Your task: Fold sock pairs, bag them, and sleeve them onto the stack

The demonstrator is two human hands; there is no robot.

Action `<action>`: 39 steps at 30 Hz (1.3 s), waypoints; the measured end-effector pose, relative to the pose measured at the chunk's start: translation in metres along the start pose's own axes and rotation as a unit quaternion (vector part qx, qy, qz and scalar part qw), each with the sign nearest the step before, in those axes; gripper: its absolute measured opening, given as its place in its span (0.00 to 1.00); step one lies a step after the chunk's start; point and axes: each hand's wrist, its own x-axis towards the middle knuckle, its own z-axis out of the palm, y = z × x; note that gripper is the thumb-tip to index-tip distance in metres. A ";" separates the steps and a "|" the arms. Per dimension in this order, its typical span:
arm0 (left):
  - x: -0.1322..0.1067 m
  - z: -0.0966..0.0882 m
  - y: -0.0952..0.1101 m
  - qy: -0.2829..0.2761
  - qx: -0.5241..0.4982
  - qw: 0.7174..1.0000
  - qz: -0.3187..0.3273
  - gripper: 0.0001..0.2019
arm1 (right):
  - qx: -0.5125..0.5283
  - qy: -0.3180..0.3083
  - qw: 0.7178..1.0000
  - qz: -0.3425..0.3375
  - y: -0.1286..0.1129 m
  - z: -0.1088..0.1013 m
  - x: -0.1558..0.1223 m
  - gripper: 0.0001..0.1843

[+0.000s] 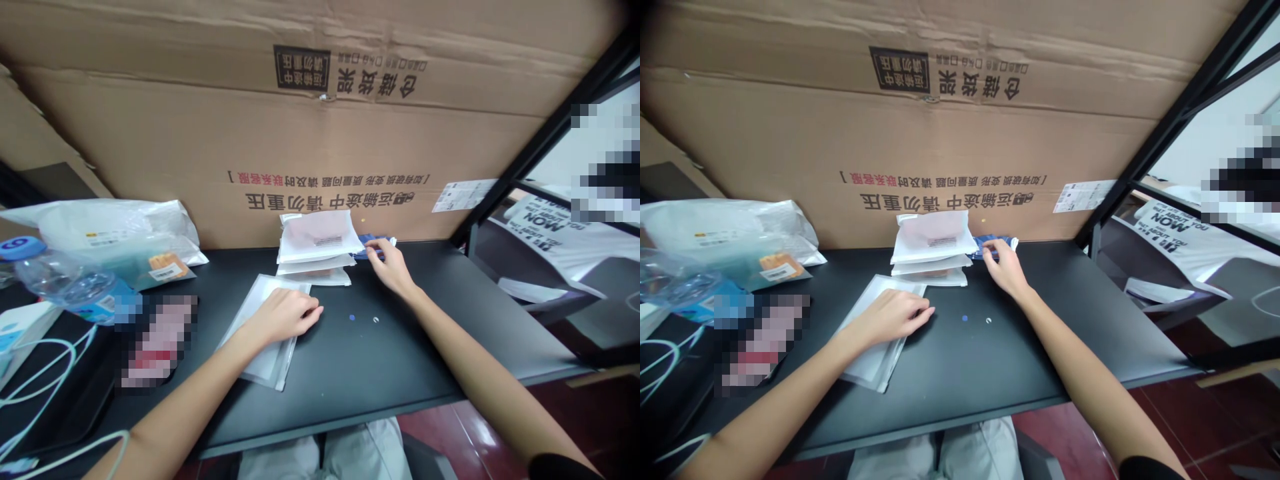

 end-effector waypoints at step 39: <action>-0.012 -0.040 -0.009 -0.153 0.107 0.943 -0.276 0.16 | -0.077 -0.483 0.868 0.083 -0.066 -0.023 -0.014 0.16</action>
